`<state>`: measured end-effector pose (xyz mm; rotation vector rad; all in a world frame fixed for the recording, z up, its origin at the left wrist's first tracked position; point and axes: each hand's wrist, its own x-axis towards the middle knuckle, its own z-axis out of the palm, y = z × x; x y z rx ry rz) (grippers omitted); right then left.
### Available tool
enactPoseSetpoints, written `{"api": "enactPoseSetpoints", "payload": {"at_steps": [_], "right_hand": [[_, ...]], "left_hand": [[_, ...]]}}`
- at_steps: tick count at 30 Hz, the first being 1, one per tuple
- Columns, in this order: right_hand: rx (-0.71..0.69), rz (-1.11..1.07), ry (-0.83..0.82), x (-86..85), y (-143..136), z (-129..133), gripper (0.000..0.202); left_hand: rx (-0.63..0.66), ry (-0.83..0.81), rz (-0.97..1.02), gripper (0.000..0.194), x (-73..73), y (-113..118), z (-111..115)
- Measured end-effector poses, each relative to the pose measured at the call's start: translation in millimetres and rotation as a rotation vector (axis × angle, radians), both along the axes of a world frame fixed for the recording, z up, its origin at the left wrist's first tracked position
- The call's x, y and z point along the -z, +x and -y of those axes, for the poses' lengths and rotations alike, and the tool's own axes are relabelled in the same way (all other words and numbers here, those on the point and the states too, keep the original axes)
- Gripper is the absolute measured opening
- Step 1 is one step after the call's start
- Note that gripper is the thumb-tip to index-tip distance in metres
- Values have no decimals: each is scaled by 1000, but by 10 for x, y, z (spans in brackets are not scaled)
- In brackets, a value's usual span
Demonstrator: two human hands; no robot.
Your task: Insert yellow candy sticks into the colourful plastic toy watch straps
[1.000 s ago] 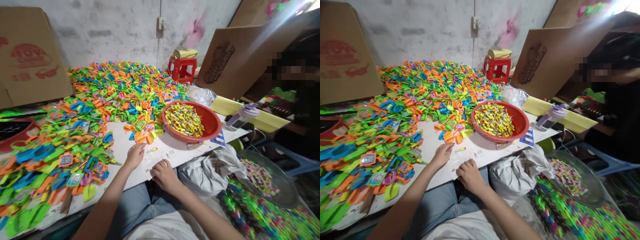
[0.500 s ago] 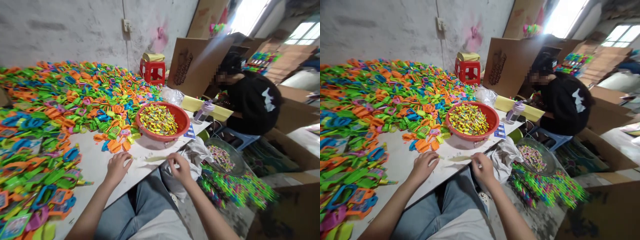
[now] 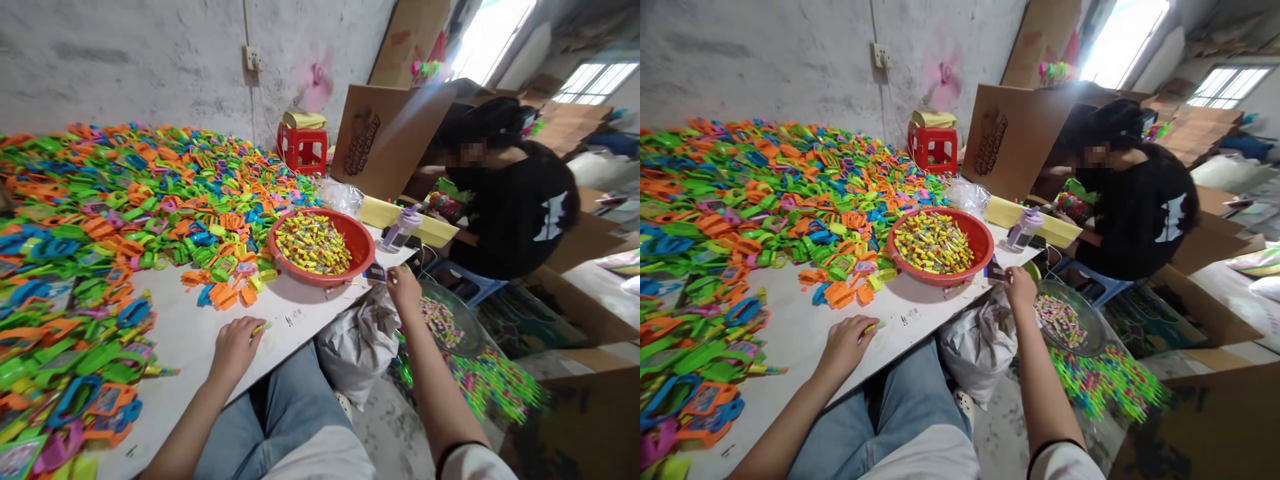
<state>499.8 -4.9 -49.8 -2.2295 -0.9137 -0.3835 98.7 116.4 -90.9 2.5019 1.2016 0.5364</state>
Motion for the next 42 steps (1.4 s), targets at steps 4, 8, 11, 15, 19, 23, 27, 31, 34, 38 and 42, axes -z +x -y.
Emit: {"api": "enactPoseSetpoints", "payload": {"at_steps": [4,8,11,15,19,23,27,31,34,38,42], "right_hand": [[-167,-62,-137,119,-109,-152,9],[-264,-81,-92,162,-626,-38,28],[-556,-153,-63,182,-1384,32,33],[-1110,-643,-35,184,-2315,-63,34],[-1070,-966,51,214,-2567,-280,25],[-1064,-1183,120,265,-2476,-359,37],[-1056,-1310,137,278,-2428,-331,41],[-1058,-1287,150,262,-2397,-299,46],[-1045,-1271,124,272,-2369,-262,44],[-1011,-1262,132,340,-2347,-206,43],[-1019,-1248,150,364,-2358,-175,42]], "left_hand": [[3,-166,205,26,-82,-79,66],[-47,-369,441,27,-152,-139,201],[-67,-603,545,31,-183,-98,318],[-41,-872,694,39,-260,-18,383],[-136,-945,794,50,-404,-60,381],[-134,-896,825,50,-467,-166,349],[-193,-410,470,36,-381,-258,79],[-322,-152,276,32,-261,-271,-368],[-370,-99,181,28,-193,-213,-584],[-371,-66,135,20,-130,-162,-629],[-326,-108,181,13,-99,-237,-500]]}}
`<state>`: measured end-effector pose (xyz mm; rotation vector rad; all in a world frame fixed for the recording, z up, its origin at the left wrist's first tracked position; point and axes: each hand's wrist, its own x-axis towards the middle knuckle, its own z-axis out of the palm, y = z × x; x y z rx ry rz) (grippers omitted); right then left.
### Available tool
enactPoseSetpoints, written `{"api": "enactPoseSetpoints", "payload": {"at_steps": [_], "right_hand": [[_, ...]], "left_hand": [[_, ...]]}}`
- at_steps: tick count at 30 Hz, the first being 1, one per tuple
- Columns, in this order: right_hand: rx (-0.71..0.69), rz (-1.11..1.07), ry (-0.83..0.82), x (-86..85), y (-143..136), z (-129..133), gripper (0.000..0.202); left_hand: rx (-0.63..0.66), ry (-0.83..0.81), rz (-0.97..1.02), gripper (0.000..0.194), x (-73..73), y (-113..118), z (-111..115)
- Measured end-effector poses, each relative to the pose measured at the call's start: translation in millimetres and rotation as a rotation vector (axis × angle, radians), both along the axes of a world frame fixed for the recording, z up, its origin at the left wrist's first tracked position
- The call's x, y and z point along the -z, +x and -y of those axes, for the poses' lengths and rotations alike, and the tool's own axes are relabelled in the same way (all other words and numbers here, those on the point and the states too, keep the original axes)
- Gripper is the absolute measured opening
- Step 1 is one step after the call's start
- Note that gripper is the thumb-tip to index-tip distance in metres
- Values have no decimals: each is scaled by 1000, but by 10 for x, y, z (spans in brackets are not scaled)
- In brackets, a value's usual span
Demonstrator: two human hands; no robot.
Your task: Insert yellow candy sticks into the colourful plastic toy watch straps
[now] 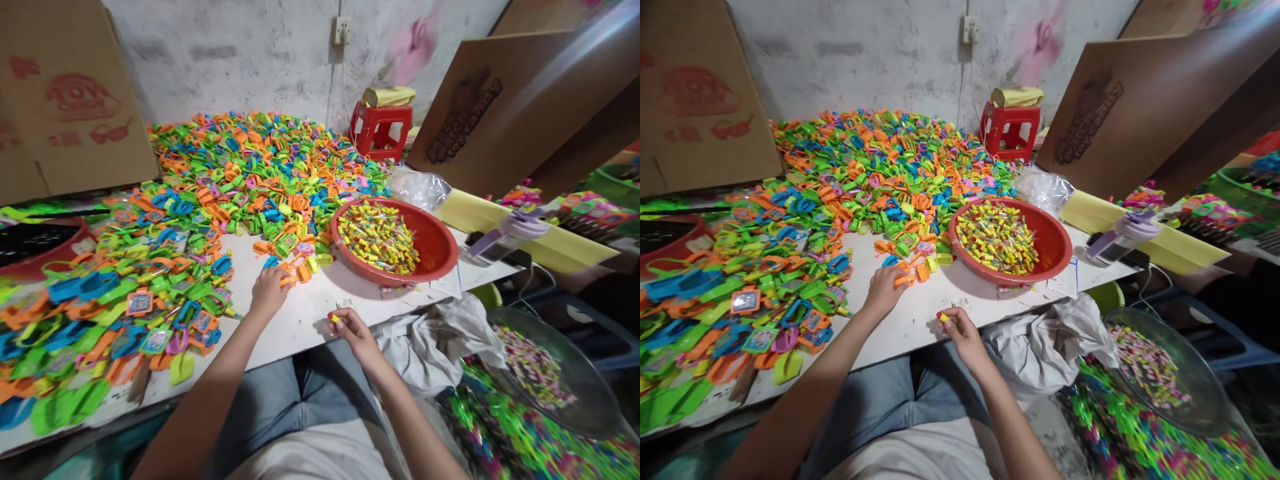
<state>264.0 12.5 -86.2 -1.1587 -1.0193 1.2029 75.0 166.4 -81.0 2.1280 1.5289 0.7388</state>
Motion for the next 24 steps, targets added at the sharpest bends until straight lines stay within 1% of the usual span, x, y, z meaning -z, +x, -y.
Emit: {"api": "enactPoseSetpoints", "payload": {"at_steps": [4,7,9,10,12,13,14,15,18,21,22,24], "right_hand": [[-15,89,26,-90,-79,10,36],[0,210,90,-178,-174,33,28],[9,294,155,-232,-240,66,21],[9,330,188,-259,-270,87,17],[4,385,251,-317,-324,134,11],[7,405,282,-349,-348,156,10],[15,424,312,-381,-369,177,10],[26,444,340,-414,-388,195,10],[55,512,430,-502,-431,228,11],[54,566,521,-559,-456,239,8],[61,566,532,-571,-461,242,8],[75,537,502,-586,-471,253,8]], "left_hand": [[100,-80,136,10,-13,-125,286],[172,-162,244,12,-53,-197,605],[180,-260,408,18,-92,-233,831],[169,-331,528,23,-115,-248,937],[127,-491,786,42,-166,-275,1119],[103,-558,887,53,-193,-287,1190],[83,-604,946,60,-219,-298,1249],[65,-633,982,61,-242,-309,1295],[23,-652,1017,54,-298,-340,1378],[36,-650,1007,53,-343,-365,1429],[50,-648,998,52,-362,-371,1448],[78,-623,978,49,-411,-379,1490]]}}
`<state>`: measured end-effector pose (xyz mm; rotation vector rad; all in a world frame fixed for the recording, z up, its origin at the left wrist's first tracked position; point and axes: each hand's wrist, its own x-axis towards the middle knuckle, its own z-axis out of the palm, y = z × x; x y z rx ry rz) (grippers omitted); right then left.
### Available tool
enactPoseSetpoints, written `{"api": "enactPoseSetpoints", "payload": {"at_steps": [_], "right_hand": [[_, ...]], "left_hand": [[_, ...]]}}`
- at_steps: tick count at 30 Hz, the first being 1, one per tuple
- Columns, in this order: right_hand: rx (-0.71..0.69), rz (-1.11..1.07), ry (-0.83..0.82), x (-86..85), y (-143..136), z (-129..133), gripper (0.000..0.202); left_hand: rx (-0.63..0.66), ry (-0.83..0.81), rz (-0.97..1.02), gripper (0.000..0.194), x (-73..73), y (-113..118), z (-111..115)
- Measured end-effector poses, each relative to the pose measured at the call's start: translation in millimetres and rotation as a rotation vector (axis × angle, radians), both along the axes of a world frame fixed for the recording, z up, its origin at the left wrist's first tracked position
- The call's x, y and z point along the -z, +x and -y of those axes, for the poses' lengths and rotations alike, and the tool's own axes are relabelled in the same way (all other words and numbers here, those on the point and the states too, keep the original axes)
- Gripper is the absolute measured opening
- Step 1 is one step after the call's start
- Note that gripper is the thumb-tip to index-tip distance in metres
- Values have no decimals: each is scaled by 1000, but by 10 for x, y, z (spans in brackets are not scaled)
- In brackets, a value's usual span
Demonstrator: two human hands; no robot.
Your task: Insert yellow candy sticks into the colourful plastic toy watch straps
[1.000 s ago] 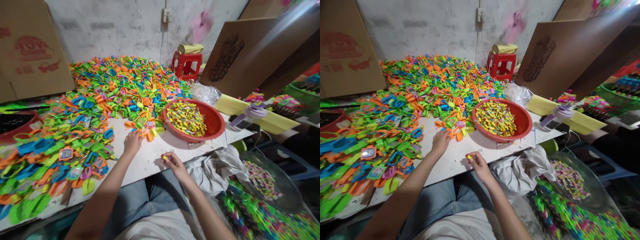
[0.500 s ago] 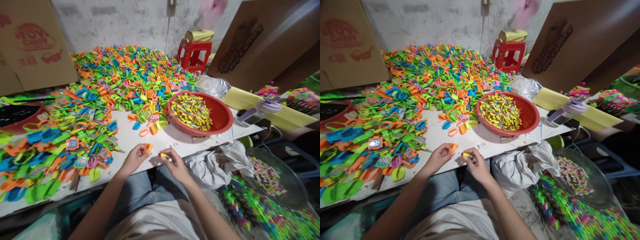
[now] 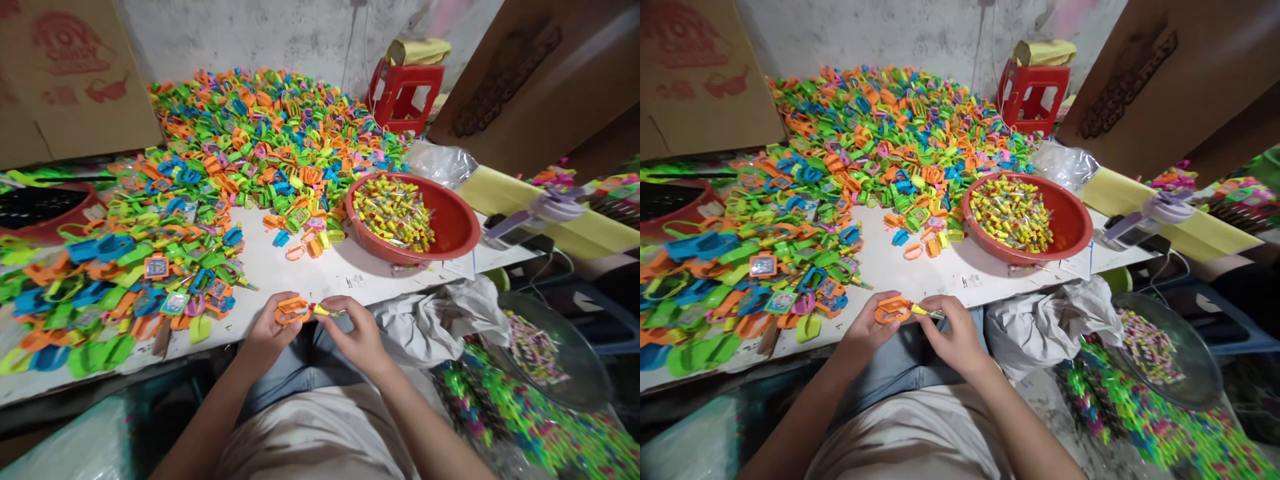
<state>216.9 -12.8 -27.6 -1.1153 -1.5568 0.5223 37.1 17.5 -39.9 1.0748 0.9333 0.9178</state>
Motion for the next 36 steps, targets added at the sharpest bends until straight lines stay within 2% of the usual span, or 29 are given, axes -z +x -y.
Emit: {"api": "enactPoseSetpoints", "payload": {"at_steps": [5,9,12,15,20,23,25,27,29,32,34,36], "right_hand": [[-94,-84,-158,-22,-41,42,11],[-60,-42,-155,-24,-77,61,10],[-3,124,-56,-23,-100,70,10],[19,389,15,-24,-140,84,14],[70,757,-30,-30,-195,80,17],[66,886,-70,-45,-164,47,12],[12,956,-78,-55,-137,23,10],[-52,998,-86,-54,-127,3,8],[-82,1012,-109,-38,-136,-12,7],[-100,960,-153,-13,-153,-28,8],[-138,813,-195,-9,-150,-34,8],[-184,565,-263,-10,-144,-39,12]], "left_hand": [[12,181,-100,37,-142,-23,90],[25,280,-206,35,-181,-46,123],[24,288,-217,37,-163,-51,136],[-23,270,-227,42,-124,-33,140],[-107,157,-243,46,-59,31,157],[-92,156,-308,32,-57,40,167],[-23,195,-385,17,-69,21,158],[59,248,-453,11,-78,-12,135],[95,306,-493,9,-78,-51,110],[59,391,-509,9,-69,-110,89],[30,423,-490,11,-61,-147,88],[11,415,-442,12,-54,-177,90]]}}
